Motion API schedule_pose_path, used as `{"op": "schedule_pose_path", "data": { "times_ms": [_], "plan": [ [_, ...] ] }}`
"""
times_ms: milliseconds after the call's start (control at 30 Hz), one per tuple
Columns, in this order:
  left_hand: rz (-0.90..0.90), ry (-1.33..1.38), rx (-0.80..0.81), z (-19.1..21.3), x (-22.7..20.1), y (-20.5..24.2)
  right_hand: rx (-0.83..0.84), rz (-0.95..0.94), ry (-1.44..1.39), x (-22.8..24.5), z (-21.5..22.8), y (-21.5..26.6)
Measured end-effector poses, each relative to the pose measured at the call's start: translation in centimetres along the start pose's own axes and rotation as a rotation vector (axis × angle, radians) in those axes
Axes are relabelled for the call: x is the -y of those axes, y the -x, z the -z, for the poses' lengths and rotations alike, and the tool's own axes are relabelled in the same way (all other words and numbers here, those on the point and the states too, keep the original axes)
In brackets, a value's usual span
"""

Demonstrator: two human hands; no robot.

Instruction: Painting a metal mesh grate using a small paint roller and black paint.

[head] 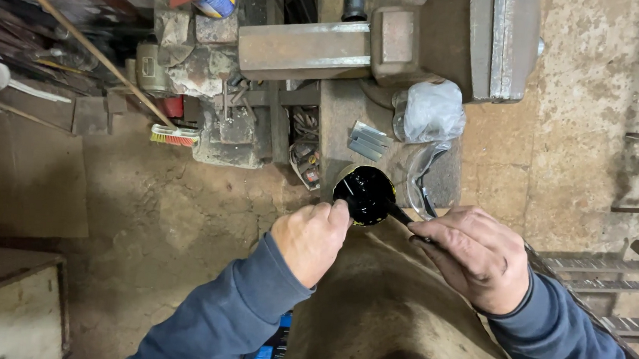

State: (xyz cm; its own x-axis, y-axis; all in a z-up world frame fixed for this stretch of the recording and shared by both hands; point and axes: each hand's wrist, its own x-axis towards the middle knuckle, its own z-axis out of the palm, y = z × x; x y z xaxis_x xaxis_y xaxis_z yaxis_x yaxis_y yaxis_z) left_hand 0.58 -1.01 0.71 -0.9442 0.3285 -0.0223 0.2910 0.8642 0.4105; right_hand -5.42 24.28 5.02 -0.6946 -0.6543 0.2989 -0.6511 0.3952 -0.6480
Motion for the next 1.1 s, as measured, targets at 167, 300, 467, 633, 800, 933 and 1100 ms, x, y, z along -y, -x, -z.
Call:
{"op": "schedule_pose_path", "data": {
  "times_ms": [167,300,467,633,800,933,1100],
  "plan": [
    [0.001,-0.009,0.005,-0.4,0.0,-0.2,0.014,-0.005,-0.011,0.0,-0.1,-0.1],
    [-0.007,-0.064,0.003,-0.6,-0.1,-0.5,0.011,-0.005,-0.002,-0.1,-0.4,-0.1],
    [-0.001,-0.101,0.001,-1.1,-0.1,-0.7,0.017,-0.012,0.009,-0.4,-0.6,0.0],
    [0.001,-0.116,-0.006,-1.2,-0.1,-0.6,0.013,-0.005,0.005,-0.3,-0.4,0.0],
    [-0.019,-0.062,-0.044,0.1,-0.3,0.3,-0.024,0.002,0.017,0.0,-0.2,0.0],
    [-0.001,-0.011,-0.111,0.8,-0.5,1.3,-0.056,0.018,-0.021,0.6,0.7,0.3],
    [-0.008,-0.008,-0.216,1.0,-0.7,2.6,-0.104,0.022,-0.001,1.4,1.4,1.0]
  ]
}}
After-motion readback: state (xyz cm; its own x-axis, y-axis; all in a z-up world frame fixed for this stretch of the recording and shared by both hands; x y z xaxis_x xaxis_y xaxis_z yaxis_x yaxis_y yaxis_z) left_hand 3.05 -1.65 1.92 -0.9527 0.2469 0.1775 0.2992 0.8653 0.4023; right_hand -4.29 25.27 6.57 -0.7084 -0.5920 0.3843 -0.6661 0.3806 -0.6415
